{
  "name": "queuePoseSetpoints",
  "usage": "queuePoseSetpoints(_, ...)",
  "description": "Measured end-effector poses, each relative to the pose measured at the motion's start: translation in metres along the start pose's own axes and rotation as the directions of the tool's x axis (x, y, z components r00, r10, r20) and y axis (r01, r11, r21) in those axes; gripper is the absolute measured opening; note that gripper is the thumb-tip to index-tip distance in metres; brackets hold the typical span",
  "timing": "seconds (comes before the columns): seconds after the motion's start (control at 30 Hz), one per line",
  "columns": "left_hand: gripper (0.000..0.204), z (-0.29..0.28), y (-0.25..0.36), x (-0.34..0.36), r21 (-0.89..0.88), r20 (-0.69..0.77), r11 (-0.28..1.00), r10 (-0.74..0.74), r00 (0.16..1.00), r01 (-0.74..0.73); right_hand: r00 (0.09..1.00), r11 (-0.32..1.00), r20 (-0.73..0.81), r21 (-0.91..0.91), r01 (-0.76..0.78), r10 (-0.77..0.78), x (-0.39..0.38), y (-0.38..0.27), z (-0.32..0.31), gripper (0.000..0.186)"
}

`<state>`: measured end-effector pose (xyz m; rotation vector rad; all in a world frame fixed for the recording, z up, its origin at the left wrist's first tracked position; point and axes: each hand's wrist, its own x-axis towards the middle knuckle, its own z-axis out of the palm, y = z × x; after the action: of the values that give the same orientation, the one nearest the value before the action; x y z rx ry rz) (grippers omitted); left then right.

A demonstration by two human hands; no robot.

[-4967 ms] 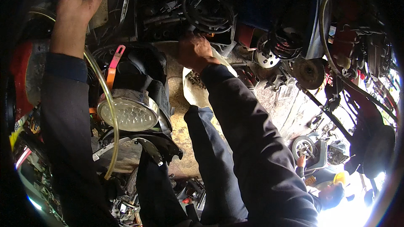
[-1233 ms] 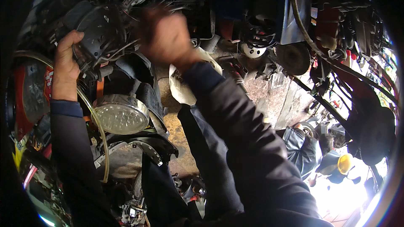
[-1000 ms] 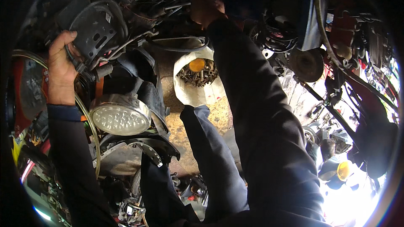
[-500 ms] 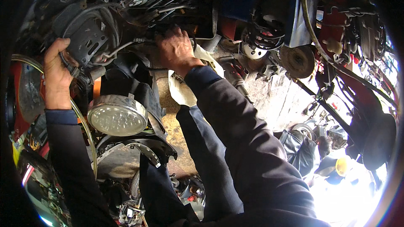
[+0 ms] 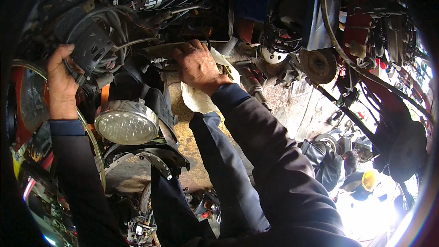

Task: The person is working on a motorcycle in a cluttered workshop. They handle various tools and parts, including a wrench and a motorcycle headlight, while sitting on the floor.

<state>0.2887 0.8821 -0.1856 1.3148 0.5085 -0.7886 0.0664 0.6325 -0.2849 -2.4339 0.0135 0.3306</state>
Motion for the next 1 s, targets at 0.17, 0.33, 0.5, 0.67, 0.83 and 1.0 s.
queuePoseSetpoints(0.17,0.033,0.012,-0.002,-0.006,-0.035,0.002,0.999,0.031,1.000,-0.031,0.998,0.997,0.049,0.073,0.032,-0.036,-0.004,-0.002,-0.007,0.042)
queuePoseSetpoints(0.33,0.035,0.013,-0.003,-0.006,-0.052,0.028,0.999,0.009,1.000,-0.007,0.977,0.988,0.160,0.090,0.126,-0.139,-0.004,0.003,-0.005,0.038)
queuePoseSetpoints(0.5,0.036,0.010,-0.005,-0.003,-0.054,-0.001,0.998,0.025,1.000,-0.025,0.964,0.965,0.075,0.079,0.250,-0.256,-0.001,0.011,-0.001,0.031)
queuePoseSetpoints(0.67,0.033,0.008,-0.006,-0.003,-0.074,0.017,0.997,0.025,1.000,-0.023,0.971,0.990,-0.239,0.131,0.044,-0.011,0.011,0.023,-0.033,0.024)
queuePoseSetpoints(0.83,0.029,0.014,0.000,-0.016,-0.081,-0.021,0.996,0.036,0.999,-0.037,0.833,0.989,-0.549,0.148,0.015,0.070,0.053,0.033,-0.081,0.020)
queuePoseSetpoints(1.0,0.028,0.037,-0.004,-0.035,-0.187,-0.046,0.975,0.117,0.992,-0.124,0.832,0.966,-0.522,0.253,-0.059,0.187,0.044,0.002,-0.090,0.024)
